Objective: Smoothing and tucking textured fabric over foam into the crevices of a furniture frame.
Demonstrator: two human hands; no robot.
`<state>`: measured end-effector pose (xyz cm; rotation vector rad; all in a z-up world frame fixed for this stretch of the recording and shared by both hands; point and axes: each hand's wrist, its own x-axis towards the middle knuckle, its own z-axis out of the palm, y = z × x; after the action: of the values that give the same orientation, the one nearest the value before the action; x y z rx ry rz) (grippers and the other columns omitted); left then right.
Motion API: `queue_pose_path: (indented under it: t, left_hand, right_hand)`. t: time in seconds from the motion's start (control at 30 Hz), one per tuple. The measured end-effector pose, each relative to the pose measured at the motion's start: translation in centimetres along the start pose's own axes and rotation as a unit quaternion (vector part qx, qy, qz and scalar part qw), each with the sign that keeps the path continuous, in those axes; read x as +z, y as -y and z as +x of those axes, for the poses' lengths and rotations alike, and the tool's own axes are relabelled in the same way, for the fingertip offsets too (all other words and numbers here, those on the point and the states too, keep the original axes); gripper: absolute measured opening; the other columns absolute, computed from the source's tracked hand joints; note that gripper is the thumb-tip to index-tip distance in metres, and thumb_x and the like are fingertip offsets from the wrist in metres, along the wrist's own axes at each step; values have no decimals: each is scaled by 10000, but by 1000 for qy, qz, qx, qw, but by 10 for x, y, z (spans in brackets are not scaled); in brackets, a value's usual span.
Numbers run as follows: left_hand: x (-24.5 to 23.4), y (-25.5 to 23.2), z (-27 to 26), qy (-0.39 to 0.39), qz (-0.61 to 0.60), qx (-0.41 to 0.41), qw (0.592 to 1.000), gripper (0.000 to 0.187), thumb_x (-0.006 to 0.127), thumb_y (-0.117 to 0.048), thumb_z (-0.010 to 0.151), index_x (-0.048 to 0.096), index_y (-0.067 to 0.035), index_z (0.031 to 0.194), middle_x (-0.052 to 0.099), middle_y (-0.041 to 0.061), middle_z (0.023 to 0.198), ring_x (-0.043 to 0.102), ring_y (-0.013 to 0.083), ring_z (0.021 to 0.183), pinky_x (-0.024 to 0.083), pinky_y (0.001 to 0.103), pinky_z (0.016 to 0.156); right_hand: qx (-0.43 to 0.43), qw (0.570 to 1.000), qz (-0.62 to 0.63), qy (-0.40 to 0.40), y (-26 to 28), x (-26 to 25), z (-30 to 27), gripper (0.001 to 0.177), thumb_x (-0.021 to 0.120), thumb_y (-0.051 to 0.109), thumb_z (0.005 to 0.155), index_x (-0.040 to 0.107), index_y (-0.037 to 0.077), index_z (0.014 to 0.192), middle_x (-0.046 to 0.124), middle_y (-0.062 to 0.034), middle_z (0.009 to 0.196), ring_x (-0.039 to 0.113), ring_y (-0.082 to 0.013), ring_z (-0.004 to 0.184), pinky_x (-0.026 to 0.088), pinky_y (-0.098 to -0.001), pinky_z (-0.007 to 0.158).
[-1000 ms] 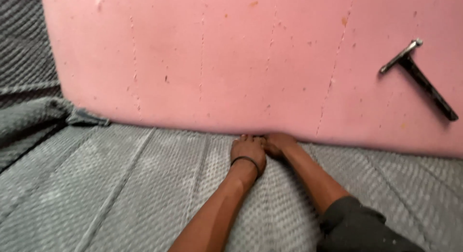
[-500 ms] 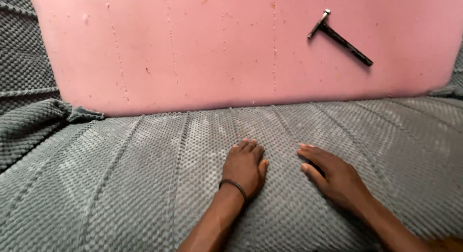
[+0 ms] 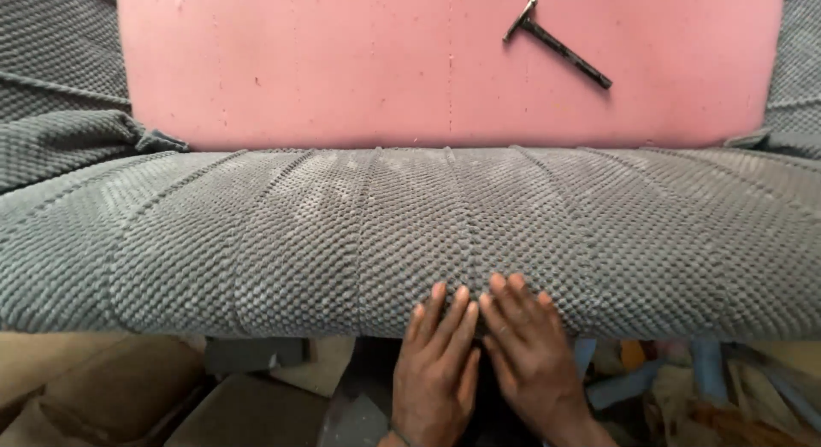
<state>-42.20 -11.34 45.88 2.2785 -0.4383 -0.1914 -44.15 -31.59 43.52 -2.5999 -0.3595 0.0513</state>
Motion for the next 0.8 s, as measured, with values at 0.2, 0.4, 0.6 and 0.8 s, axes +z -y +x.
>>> queue_pose_path:
  t: [0.2,0.4,0.6,0.8]
  left_hand:
    - [30,-15,-28,76,223,-38,971,1199,861,-329,875,241,-99,1875,179,75,1977,101,313,1822,120,531,1441]
    - [65,27,4,98,296,-57,948,1069,781,-297,932,275,-118,1856,186,71,1972,108,291,1823,29,555,1467]
    - [74,45,48,227,373,-79,896,959,633,-291,1085,122,-109,1876,80,99,1975,-16,318,1826,-102,577,1473]
    - [51,49,93,329,349,-75,874,923,618,-339,1086,185,-103,1866,151,88,1966,40,322,1818,-76,589,1466]
  right_hand:
    - [-36,992,-109,55,16,-6,-15,754,541,233,1150,319,124,1862,288,-57,1949,211,-246,1819,190,-487,1439]
    - [-105,976,-191,-5,-19,28,23,859,699,447,954,570,33,1695,528,-174,1822,460,-364,1711,314,-528,1407]
    - [-124,969,-208,52,-52,55,52,885,652,553,959,597,13,1658,595,-208,1736,485,-392,1688,325,-526,1395]
    - [-106,966,-165,168,-84,73,78,997,698,663,902,610,-14,1630,620,-230,1695,506,-397,1660,346,-541,1381]
